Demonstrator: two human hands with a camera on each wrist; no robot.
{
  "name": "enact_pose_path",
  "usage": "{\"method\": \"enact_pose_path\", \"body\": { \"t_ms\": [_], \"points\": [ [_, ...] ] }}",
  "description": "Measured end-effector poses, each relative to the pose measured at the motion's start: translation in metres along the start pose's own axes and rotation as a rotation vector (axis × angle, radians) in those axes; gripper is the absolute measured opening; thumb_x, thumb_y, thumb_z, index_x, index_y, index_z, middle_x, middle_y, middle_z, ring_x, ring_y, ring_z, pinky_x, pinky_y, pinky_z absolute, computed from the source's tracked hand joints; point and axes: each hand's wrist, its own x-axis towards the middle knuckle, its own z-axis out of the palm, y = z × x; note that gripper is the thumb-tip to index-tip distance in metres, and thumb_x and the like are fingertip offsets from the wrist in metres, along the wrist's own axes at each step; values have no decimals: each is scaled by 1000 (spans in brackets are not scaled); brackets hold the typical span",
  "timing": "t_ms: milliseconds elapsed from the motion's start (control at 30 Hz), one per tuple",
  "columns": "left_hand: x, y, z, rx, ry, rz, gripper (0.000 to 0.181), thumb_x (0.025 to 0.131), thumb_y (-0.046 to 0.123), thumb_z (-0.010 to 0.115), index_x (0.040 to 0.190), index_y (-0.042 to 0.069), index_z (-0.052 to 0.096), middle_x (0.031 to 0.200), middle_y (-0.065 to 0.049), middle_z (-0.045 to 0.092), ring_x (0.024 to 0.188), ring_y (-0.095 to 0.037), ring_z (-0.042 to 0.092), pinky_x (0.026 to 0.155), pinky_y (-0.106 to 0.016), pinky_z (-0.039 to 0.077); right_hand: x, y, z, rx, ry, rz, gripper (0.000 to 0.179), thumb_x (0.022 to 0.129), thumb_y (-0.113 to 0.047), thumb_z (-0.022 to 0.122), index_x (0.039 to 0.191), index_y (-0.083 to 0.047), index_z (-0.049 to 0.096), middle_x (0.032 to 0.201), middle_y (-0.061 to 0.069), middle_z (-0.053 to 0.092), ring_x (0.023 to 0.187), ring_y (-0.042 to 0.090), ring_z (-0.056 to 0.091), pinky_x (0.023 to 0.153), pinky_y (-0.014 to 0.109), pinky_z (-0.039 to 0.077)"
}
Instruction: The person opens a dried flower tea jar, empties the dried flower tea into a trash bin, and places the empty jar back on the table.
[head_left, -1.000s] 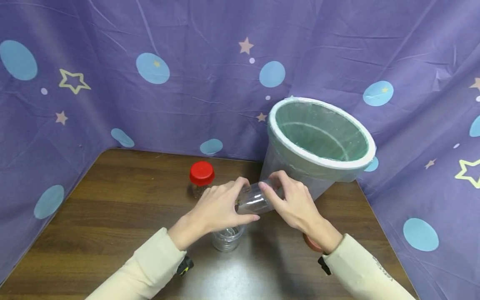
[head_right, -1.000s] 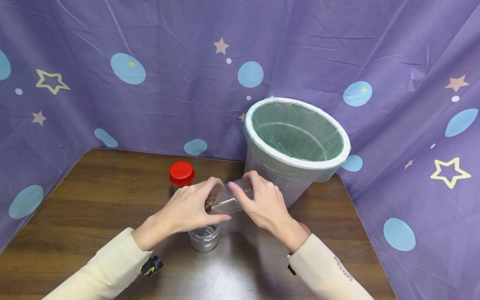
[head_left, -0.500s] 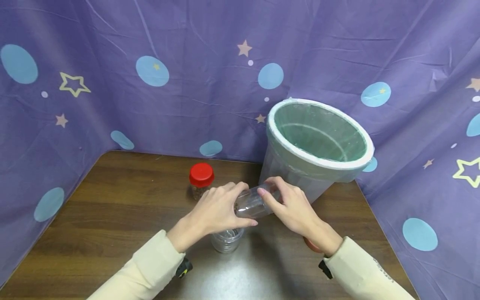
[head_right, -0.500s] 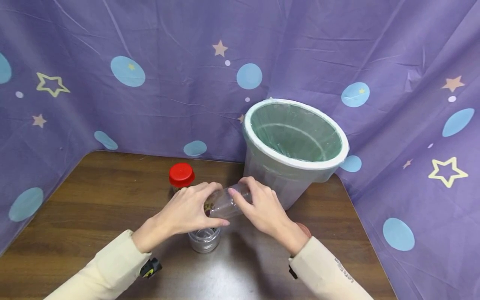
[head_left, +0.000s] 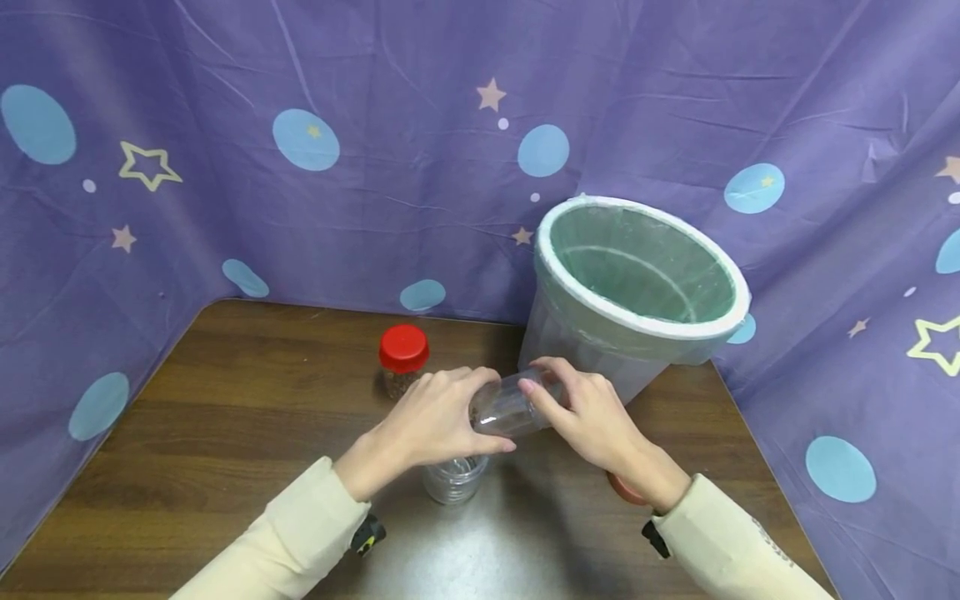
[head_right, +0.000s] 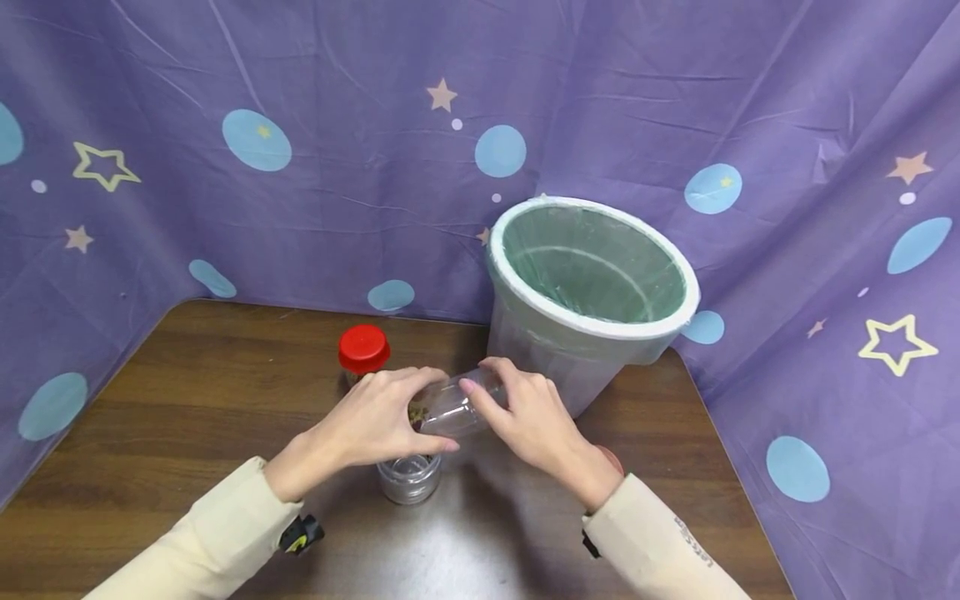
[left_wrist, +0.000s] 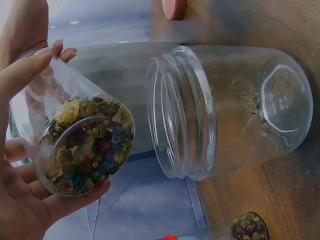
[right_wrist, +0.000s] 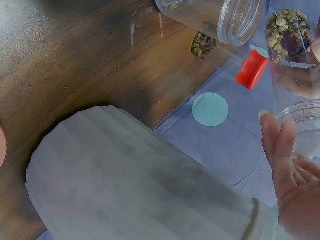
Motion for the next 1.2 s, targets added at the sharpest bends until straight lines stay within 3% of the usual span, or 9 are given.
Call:
{"method": "enact_pose_path", "body": {
  "t_ms": [367, 533, 800, 900, 1067, 1200],
  "points": [
    [2, -1, 0, -67, -48, -20, 69, 69, 53, 83, 123, 14, 65, 105, -2, 74, 83, -16, 70, 72, -31, 56, -5, 7, 2, 26, 22, -70, 35, 95, -34, 62, 123, -13, 60, 86, -1, 72, 60, -6, 55, 59, 20, 46],
    [-1, -3, 0, -112, -66, -34, 69, 69, 52, 83, 123, 14, 64, 106, -1, 73, 84, -13, 69, 73, -29, 54, -8, 8, 2, 70, -19, -115, 38, 95, -32, 63, 128, -13, 56, 89, 0, 72, 66, -3, 62, 60, 18, 50],
    [0, -8, -1, -197, -91, -56, 65, 68, 50, 85, 121, 18, 65, 99, 6, 73, 80, -6, 64, 71, -23, 52, -6, 6, -2, 125, -70, -155, 44, 93, -28, 67, 132, -12, 54, 122, 1, 66, 89, 9, 68, 72, 22, 58],
    [1, -9, -1, -233, -107, -62, 62, 69, 50, 85, 120, 20, 66, 97, 8, 72, 80, -5, 64, 72, -23, 52, -6, 8, -4, 163, -80, -186, 45, 93, -25, 69, 133, -12, 53, 125, 1, 63, 95, 12, 68, 75, 22, 58],
    [0, -12, -2, -312, -156, -84, 59, 69, 50, 84, 119, 24, 66, 96, 13, 71, 83, -4, 64, 75, -24, 51, -7, 9, -5, 227, -99, -263, 46, 91, -17, 70, 133, -10, 51, 133, 5, 57, 113, 15, 62, 91, 33, 56],
    [0, -15, -3, -360, -185, -95, 59, 70, 53, 83, 120, 26, 65, 96, 14, 70, 84, -4, 64, 76, -24, 51, -8, 8, -7, 318, -157, -257, 46, 93, -12, 67, 135, -8, 47, 133, 6, 54, 117, 16, 59, 95, 35, 55]
  ]
}}
